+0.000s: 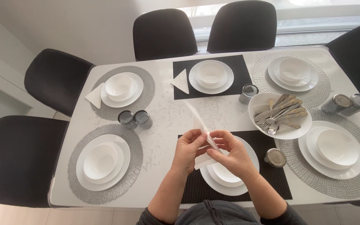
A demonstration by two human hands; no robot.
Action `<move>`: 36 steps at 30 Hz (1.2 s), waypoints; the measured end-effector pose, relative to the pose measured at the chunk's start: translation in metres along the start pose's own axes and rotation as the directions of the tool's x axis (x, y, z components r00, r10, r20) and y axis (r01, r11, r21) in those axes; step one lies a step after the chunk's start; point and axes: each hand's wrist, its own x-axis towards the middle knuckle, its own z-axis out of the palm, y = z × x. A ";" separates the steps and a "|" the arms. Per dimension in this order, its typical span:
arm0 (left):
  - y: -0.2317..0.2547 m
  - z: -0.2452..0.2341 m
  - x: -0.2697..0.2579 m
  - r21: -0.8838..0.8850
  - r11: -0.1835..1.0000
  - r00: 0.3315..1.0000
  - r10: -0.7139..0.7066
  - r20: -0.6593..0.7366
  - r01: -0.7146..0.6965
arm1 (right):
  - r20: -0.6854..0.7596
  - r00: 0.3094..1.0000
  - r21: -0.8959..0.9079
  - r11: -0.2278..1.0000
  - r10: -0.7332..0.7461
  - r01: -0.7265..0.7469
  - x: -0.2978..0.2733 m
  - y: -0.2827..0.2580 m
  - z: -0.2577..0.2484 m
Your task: The person folds white paper napkins into triangular shapes and places them on plates at a dining table. The person handles multiple napkins one at a time, folding each and setting it down before picking up the next.
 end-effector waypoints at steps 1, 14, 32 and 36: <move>0.000 0.002 0.000 0.000 1.000 1.000 0.000 0.000 0.000 | 0.000 1.000 0.000 1.000 0.000 0.000 0.000 0.002 -0.001; 0.009 0.010 -0.008 0.132 0.991 0.997 0.021 0.077 -0.032 | -0.098 0.990 0.078 0.992 0.106 -0.098 0.002 0.011 -0.008; -0.022 -0.075 0.048 -0.009 0.972 0.967 -0.234 0.097 0.236 | -0.185 0.948 0.214 0.952 0.261 -0.220 0.030 0.059 -0.089; -0.013 -0.077 0.045 -0.124 0.936 0.940 -0.312 0.136 0.329 | -0.056 0.900 0.374 0.845 0.432 -0.382 0.023 0.059 -0.078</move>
